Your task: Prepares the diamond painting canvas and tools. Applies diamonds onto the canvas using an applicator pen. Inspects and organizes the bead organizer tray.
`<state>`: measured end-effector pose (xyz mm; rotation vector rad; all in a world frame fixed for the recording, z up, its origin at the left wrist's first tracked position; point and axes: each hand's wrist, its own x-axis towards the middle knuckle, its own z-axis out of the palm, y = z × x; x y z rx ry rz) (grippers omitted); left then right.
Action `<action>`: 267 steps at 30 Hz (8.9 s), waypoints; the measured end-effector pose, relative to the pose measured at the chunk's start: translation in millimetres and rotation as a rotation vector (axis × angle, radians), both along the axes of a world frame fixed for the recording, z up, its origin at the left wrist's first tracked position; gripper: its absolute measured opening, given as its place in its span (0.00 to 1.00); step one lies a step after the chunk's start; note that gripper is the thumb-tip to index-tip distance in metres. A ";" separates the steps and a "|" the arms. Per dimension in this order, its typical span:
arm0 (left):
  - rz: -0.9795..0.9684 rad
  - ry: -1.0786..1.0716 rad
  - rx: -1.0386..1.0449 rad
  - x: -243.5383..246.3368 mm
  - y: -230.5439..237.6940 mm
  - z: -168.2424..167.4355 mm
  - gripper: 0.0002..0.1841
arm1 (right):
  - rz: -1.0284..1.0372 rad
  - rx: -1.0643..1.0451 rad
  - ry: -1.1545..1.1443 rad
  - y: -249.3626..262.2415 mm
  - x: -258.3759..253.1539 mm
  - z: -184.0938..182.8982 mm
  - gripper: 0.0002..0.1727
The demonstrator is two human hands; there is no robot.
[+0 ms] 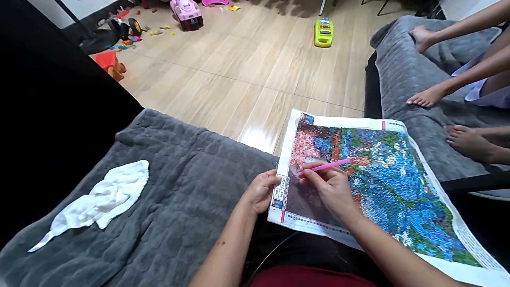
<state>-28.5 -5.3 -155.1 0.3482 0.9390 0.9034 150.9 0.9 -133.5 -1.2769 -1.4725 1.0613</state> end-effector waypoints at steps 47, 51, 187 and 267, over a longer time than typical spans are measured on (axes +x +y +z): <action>0.042 0.004 -0.027 -1.6 -30.8 0.7 0.14 | 0.009 -0.056 0.058 -36.4 22.3 10.3 0.08; 0.038 -0.078 -0.048 -2.6 -60.4 0.7 0.12 | 0.033 -0.048 0.026 -54.9 30.0 5.0 0.08; 0.003 -0.005 0.052 8.5 -6.3 -5.8 0.12 | 0.064 0.243 -0.228 -4.0 -5.5 -25.6 0.05; 0.020 -0.045 -0.001 4.8 -26.3 -4.7 0.11 | 0.060 0.105 -0.112 -20.9 9.8 7.9 0.07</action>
